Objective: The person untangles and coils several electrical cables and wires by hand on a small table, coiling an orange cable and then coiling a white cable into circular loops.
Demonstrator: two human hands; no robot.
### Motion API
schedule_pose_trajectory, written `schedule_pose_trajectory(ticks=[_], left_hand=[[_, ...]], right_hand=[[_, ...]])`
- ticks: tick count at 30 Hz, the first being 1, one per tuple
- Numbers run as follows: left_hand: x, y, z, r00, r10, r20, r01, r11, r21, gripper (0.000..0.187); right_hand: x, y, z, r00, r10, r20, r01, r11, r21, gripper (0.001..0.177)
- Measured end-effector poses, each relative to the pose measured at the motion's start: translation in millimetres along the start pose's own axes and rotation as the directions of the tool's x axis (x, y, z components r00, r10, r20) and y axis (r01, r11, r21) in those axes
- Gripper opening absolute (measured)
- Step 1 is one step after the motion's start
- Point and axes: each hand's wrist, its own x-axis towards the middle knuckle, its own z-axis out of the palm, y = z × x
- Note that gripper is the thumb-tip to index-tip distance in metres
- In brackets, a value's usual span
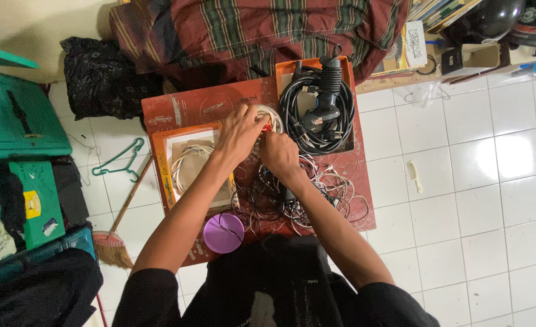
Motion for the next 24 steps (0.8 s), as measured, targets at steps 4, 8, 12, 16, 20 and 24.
schedule_pose_trajectory(ticks=[4,8,12,16,20,24], left_hand=[[8.7,-1.1,5.5,0.992,-0.085,0.096,0.096,0.989,-0.112,0.030],[8.1,-0.8,0.0,0.988,-0.098,0.118,0.116,0.981,-0.157,0.029],[5.0,-6.6,2.3,0.981,-0.090,0.170,0.117,0.981,-0.153,0.028],[-0.9,-16.2,4.0,0.954,-0.074,0.290,0.139,0.968,-0.210,0.031],[-8.3,-20.3,15.8,0.984,-0.021,0.175,0.057,0.977,-0.205,0.023],[-10.9,-11.8,23.7,0.953,-0.132,0.273,0.194,0.958,-0.211,0.063]], right_hand=[[-0.7,-1.9,1.7,1.000,0.013,-0.018,-0.013,0.999,-0.041,0.017],[-0.8,-6.0,2.2,0.998,0.028,-0.062,-0.031,0.998,-0.047,0.017],[1.2,-8.9,1.0,0.987,0.106,0.119,-0.102,0.994,-0.036,0.023],[-1.8,-10.5,6.2,0.999,0.037,-0.002,-0.037,0.994,-0.101,0.017],[-2.0,-5.1,8.5,0.997,-0.025,-0.077,0.016,0.992,-0.122,0.016],[-0.6,-2.0,13.2,1.000,0.007,-0.012,-0.009,0.990,-0.141,0.019]])
